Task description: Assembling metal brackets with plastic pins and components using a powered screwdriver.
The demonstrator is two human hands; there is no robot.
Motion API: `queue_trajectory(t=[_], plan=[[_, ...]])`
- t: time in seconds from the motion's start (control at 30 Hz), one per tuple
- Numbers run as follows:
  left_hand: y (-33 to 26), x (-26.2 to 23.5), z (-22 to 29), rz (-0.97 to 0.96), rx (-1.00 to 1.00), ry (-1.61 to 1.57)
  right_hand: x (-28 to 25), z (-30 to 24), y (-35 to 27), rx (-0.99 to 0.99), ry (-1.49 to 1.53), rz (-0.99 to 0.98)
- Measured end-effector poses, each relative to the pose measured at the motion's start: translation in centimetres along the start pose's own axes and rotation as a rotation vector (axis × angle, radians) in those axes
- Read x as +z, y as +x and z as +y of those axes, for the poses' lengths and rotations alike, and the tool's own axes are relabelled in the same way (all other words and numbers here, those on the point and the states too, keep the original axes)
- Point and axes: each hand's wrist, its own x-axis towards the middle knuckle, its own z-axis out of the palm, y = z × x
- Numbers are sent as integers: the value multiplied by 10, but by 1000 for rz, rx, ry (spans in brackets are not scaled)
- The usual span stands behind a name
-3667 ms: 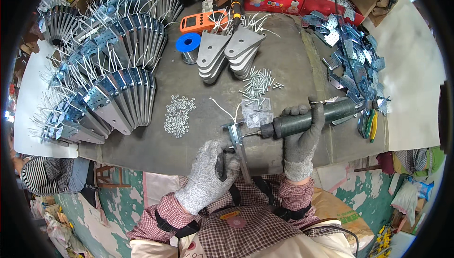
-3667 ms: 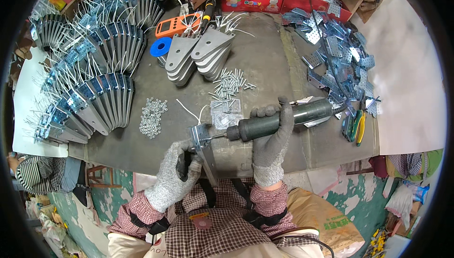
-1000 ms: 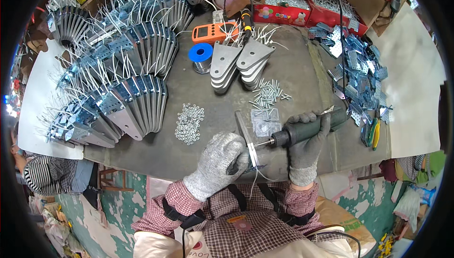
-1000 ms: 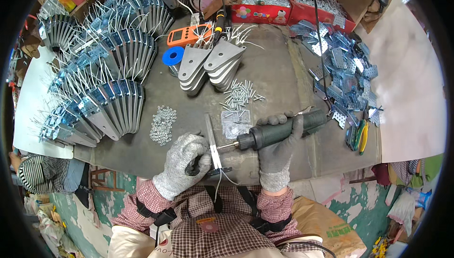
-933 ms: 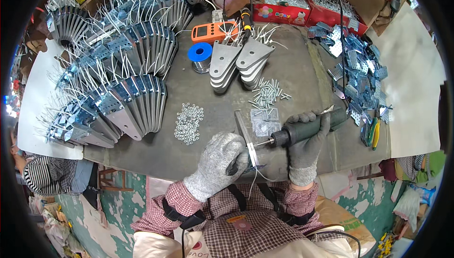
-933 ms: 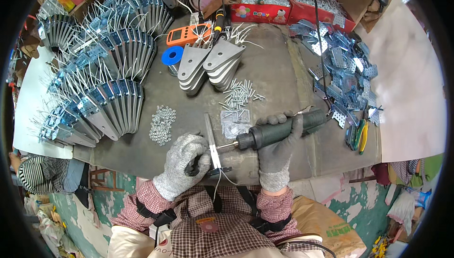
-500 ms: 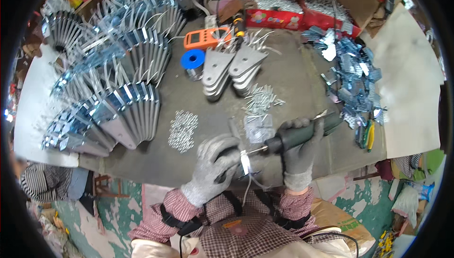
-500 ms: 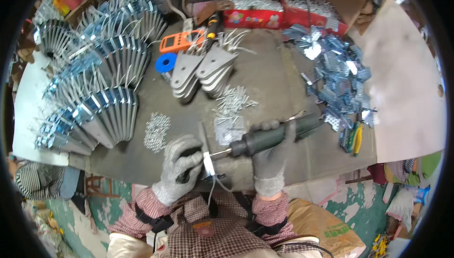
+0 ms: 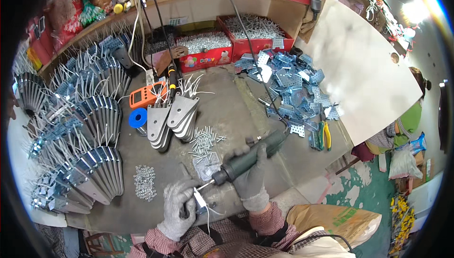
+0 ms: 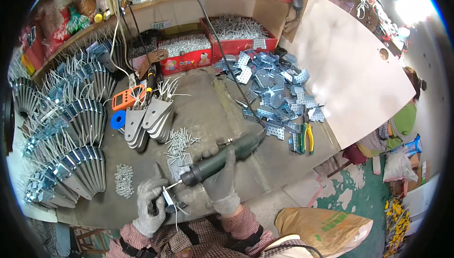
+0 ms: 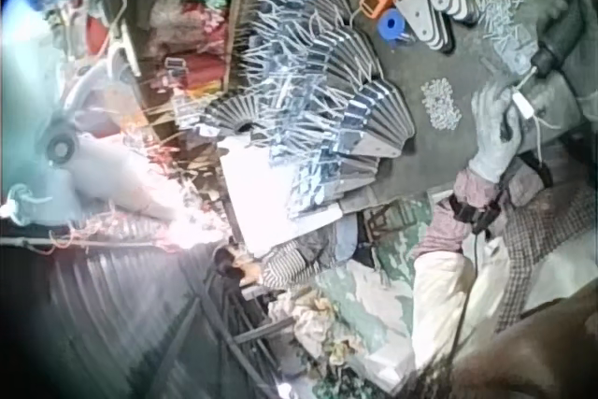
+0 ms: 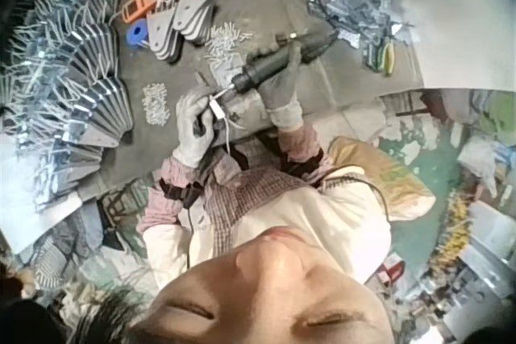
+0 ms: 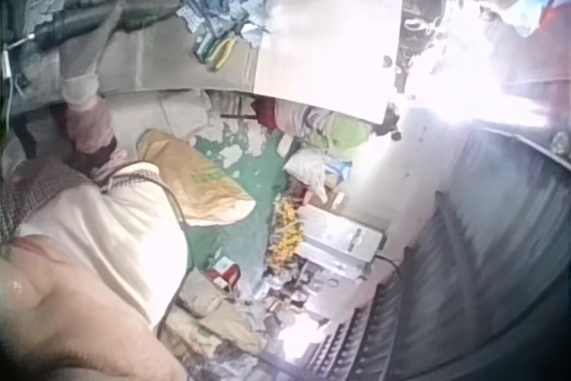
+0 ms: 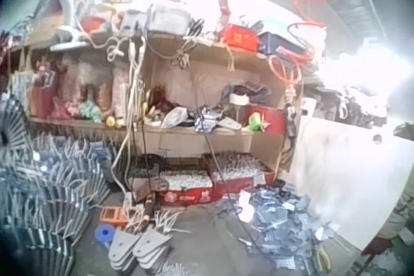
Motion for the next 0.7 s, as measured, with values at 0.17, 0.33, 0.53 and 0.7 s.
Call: queue_trajectory(t=[0.17,0.33,0.53,0.7], plan=[[-26,-45,-7,-384,134,279,40,-87,1,277,-453,-303],[3,-52,3,-610,62,198,38,-162,46,-621,-2298,-614],[-26,-89,25,-246,-244,281,25,-176,67,-844,-2537,-731],[-54,-139,8,752,-459,433,44,-193,127,-753,-2405,-627]])
